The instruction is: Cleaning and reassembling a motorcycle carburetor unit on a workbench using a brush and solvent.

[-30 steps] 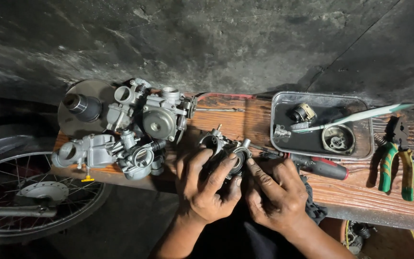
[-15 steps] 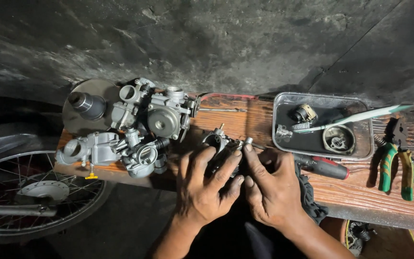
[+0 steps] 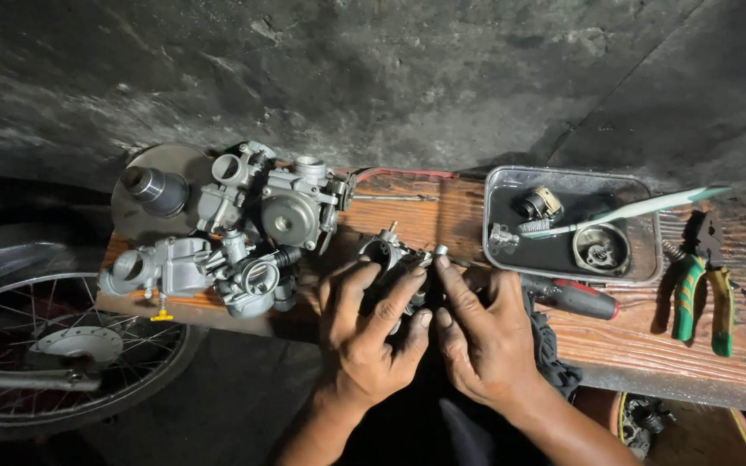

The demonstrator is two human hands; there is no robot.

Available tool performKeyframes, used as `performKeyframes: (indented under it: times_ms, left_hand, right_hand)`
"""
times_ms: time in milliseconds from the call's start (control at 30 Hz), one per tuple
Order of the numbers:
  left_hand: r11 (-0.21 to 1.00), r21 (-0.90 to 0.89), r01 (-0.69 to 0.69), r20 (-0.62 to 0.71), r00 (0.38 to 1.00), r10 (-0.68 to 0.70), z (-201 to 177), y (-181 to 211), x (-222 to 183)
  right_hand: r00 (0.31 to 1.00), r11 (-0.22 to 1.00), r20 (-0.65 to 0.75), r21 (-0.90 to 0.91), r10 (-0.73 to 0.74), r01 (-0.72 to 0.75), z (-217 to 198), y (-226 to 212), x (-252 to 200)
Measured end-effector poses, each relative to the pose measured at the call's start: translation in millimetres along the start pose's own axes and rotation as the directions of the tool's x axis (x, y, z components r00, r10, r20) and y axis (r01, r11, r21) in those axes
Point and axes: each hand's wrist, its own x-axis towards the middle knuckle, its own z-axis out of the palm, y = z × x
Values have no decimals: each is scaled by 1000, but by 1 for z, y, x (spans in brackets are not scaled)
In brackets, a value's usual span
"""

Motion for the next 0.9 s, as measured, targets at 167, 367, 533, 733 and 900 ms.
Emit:
performKeyframes:
  times_ms: [167, 367, 533, 733, 900]
  left_hand:
    - [1000, -8, -1, -27, 1000, 1, 6, 1, -9]
    - [1000, -10, -1, -81, 997, 0, 8, 8, -6]
    - [999, -24, 41, -117, 992, -44, 17, 10, -17]
    - [995, -48, 83, -83, 993, -87, 17, 7, -24]
    - [997, -43, 57, -112, 992, -62, 15, 7, -20]
  right_hand:
    - [985, 997, -166, 50, -55, 64, -13, -6, -2]
    - [972, 991, -202, 26, -124, 132, -31, -7, -6]
    - [976, 992, -183, 31, -118, 126, -55, -1, -9]
    - [967, 997, -246, 26, -69, 78, -89, 15, -3]
    - [959, 998, -280, 40, -30, 43, -93, 16, -1]
